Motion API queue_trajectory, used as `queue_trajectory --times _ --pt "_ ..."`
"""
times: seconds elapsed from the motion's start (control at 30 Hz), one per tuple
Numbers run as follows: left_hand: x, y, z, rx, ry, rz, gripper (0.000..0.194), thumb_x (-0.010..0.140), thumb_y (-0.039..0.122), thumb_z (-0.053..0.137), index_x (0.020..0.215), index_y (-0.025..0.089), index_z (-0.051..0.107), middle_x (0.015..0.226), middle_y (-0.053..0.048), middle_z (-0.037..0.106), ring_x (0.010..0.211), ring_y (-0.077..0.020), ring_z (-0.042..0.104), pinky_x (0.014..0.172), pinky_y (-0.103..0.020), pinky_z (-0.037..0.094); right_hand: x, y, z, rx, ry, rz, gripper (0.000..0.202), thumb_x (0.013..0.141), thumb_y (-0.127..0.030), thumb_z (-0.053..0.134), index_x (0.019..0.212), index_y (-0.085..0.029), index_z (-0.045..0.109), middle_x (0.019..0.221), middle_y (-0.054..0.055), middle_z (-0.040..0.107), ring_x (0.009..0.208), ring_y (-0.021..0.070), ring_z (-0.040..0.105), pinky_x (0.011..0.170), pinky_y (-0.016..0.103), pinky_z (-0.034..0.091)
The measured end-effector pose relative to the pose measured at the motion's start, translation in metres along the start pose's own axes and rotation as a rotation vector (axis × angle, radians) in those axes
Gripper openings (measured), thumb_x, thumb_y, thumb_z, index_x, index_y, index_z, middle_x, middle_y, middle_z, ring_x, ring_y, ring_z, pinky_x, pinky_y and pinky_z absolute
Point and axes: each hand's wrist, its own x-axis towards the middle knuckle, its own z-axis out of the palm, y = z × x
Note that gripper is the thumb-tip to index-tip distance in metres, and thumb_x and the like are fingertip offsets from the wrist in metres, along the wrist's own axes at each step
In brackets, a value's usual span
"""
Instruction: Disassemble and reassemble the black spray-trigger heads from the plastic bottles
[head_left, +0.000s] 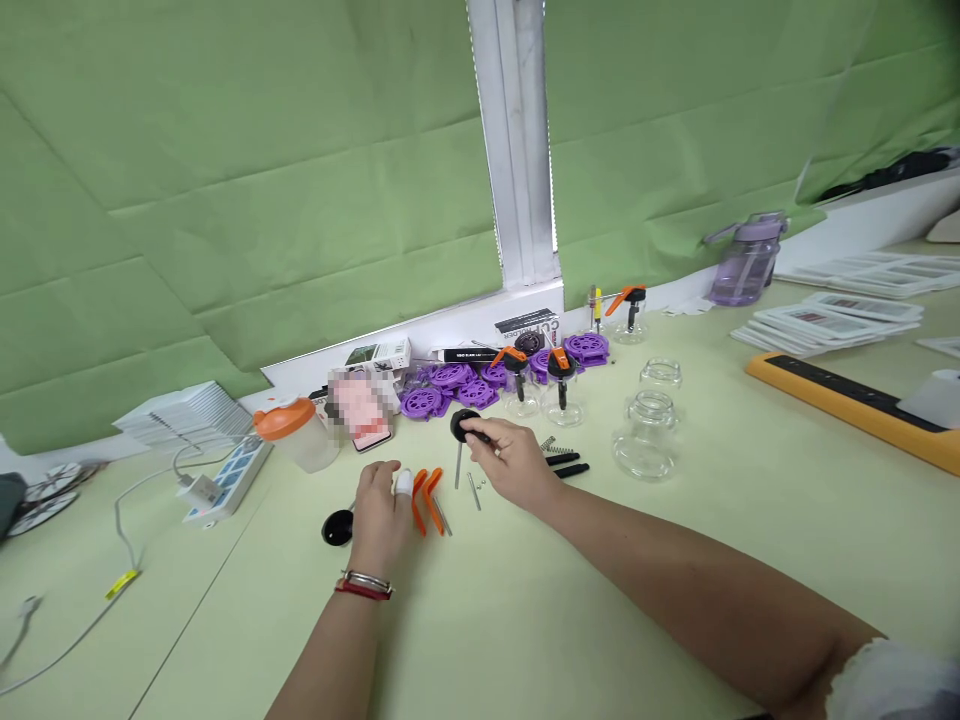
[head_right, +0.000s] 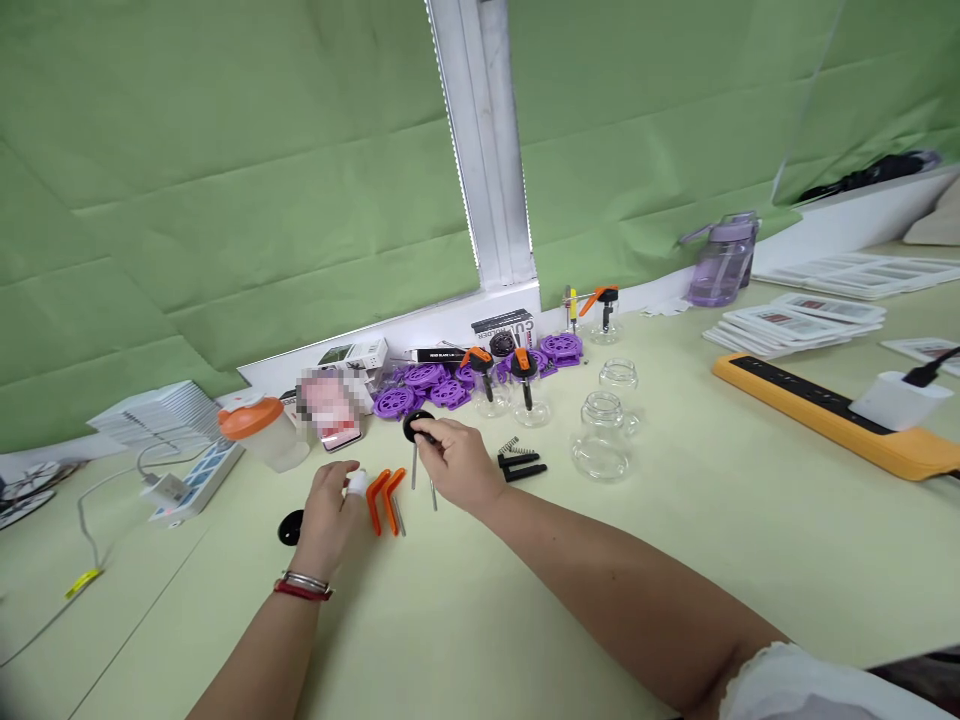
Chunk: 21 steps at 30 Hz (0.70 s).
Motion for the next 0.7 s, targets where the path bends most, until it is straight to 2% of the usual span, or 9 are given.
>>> queue_trajectory --times 0.07,0.2,0.3,0.37,0.47,0.53,0.57,0.63,0.7 --pt "-0.006 0.012 -0.008 -0.286 0.023 0.014 0.034 0.082 0.039 0.045 0.105 0.017 0.059 0.103 -0.01 0.055 0.088 -0.0223 0.056 0.076 -0.036 0.046 -0.006 -0.008 0.002 -0.004 -0.08 -0.081 0.03 0.087 -0.024 0.046 0.114 -0.018 0.059 0.094 0.007 0.064 0.079 0.0146 0.061 0.073 0.027 0.05" --pt "-0.019 0.034 -0.021 -0.879 -0.234 -0.082 0.046 0.082 0.046 0.049 0.12 0.021 0.05 0.086 -0.004 0.059 0.061 -0.012 0.051 0.055 -0.026 0.042 -0.02 -0.024 0.013 -0.083 -0.365 -0.405 0.033 0.086 -0.015 0.043 0.115 -0.018 0.058 0.104 0.009 0.061 0.095 0.0153 0.057 0.084 0.027 0.047" --pt "-0.02 0.037 -0.029 -0.885 -0.253 -0.122 0.045 0.074 0.036 0.063 0.116 0.022 0.051 0.083 -0.001 0.059 0.067 -0.0124 0.054 0.055 -0.023 0.043 -0.027 -0.03 0.02 -0.211 -0.524 -0.582 0.034 0.087 -0.012 0.039 0.115 -0.015 0.057 0.11 0.01 0.061 0.102 0.0162 0.054 0.088 0.029 0.046" --pt "-0.014 0.03 -0.039 -0.85 -0.129 -0.132 0.043 0.072 0.032 0.064 0.111 0.021 0.053 0.078 0.0 0.059 0.067 -0.0132 0.056 0.053 -0.022 0.043 -0.024 -0.031 0.018 -0.271 -0.527 -0.608 0.036 0.087 -0.014 0.039 0.12 -0.015 0.054 0.118 0.011 0.057 0.108 0.0168 0.051 0.092 0.03 0.044" --pt "0.001 0.002 -0.064 -0.722 0.242 -0.19 0.041 0.068 0.03 0.063 0.107 0.02 0.056 0.073 0.0 0.059 0.06 -0.0142 0.057 0.047 -0.022 0.042 -0.004 -0.024 -0.001 -0.349 -0.343 -0.509 0.041 0.084 -0.019 0.046 0.125 -0.017 0.049 0.124 0.011 0.054 0.117 0.0201 0.044 0.1 0.037 0.038" --pt "0.01 -0.025 -0.084 -0.566 0.513 -0.32 0.04 0.064 0.028 0.062 0.103 0.019 0.06 0.07 0.0 0.058 0.053 -0.0137 0.053 0.042 -0.023 0.04 0.017 -0.013 -0.022 -0.442 -0.069 -0.338 0.044 0.081 -0.02 0.049 0.125 -0.016 0.049 0.128 0.013 0.049 0.122 0.0239 0.038 0.103 0.043 0.032" --pt "0.014 -0.039 -0.093 -0.473 0.575 -0.424 0.04 0.062 0.028 0.061 0.101 0.019 0.062 0.068 0.0 0.057 0.049 -0.0135 0.051 0.039 -0.023 0.038 0.027 -0.005 -0.033 -0.497 0.077 -0.242 0.044 0.08 -0.021 0.05 0.124 -0.015 0.049 0.13 0.014 0.046 0.123 0.0258 0.036 0.104 0.046 0.03" --pt "0.019 -0.067 -0.105 -0.279 0.567 -0.582 0.036 0.061 0.032 0.061 0.094 0.017 0.065 0.058 0.001 0.052 0.042 -0.0131 0.046 0.037 -0.025 0.037 0.043 0.015 -0.055 -0.606 0.307 -0.034 0.049 0.077 -0.023 0.052 0.125 -0.015 0.046 0.135 0.017 0.036 0.127 0.0308 0.029 0.102 0.052 0.028" --pt "0.021 -0.09 -0.11 -0.128 0.41 -0.645 0.033 0.06 0.037 0.062 0.085 0.015 0.066 0.052 0.0 0.052 0.039 -0.0149 0.046 0.037 -0.028 0.037 0.051 0.037 -0.071 -0.669 0.417 0.099 0.058 0.074 -0.024 0.054 0.129 -0.013 0.04 0.138 0.019 0.03 0.129 0.0337 0.024 0.1 0.055 0.027"
